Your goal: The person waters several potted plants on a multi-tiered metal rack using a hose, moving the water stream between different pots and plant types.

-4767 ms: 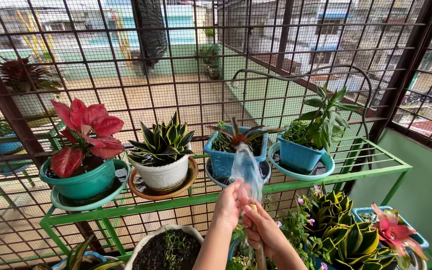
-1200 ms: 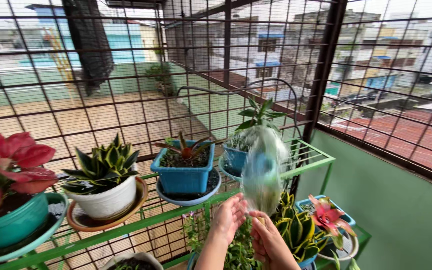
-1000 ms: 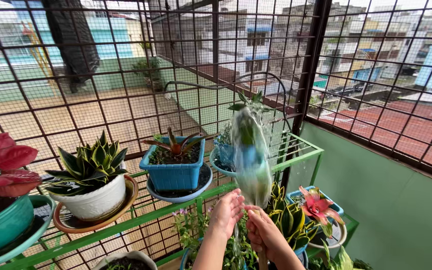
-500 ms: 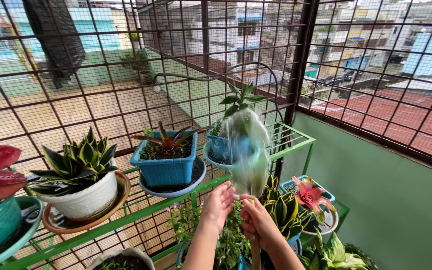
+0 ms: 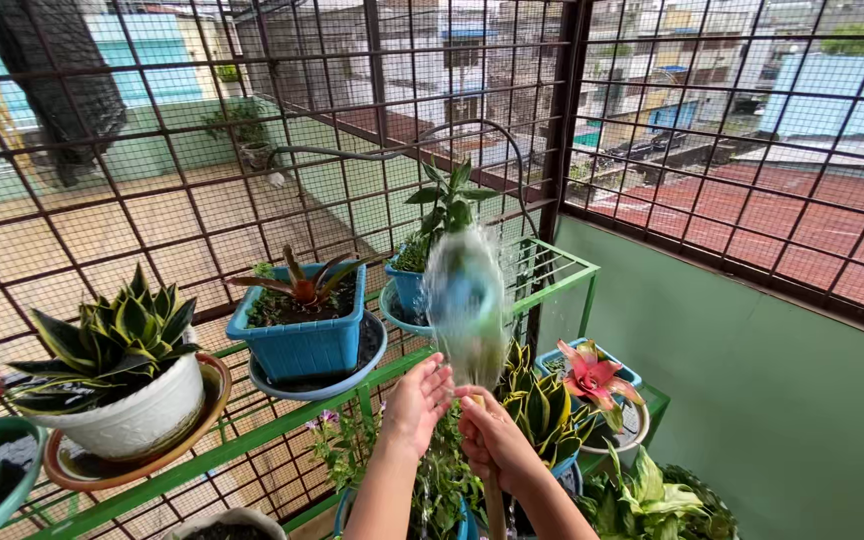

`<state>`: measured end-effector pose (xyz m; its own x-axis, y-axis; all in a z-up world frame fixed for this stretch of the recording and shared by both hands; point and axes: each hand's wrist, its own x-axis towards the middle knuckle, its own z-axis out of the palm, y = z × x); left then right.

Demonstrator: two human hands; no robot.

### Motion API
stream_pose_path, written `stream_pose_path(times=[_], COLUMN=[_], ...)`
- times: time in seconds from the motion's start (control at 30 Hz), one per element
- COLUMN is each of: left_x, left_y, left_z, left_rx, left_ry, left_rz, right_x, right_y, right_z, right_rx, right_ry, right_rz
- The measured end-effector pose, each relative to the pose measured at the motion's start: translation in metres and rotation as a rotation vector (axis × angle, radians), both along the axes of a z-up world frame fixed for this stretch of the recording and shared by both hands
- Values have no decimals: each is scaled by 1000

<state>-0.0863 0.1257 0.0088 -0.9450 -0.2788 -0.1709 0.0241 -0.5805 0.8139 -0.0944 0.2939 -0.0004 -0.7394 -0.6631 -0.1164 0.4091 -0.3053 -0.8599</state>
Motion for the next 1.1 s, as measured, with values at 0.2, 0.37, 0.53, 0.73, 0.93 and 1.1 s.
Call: stream_pose_path(times=[0.2, 0.37, 0.53, 0.73, 0.93, 1.1], left_x=[0, -4, -5, -3, 0, 5], left_y=[0, -3, -5, -5, -7, -9], left_z=[-1, -9, -7, -4, 3, -1], left_rx=[-2, -5, 7, 24, 39, 14], left_ry=[-1, 8, -6, 18, 94, 82], left_rz=[-3, 9, 17, 46, 103, 124], right_x=[1, -4, -7, -7, -11, -21], right_y=[0, -7, -11, -14, -21, -27], right_z=[-1, -8, -12, -8, 27, 45], right_rx=[41, 99, 66, 29, -48, -2], right_ry=[-36, -40, -91, -53, 26, 31], right_rz=[-1, -33, -9, 48, -2, 39])
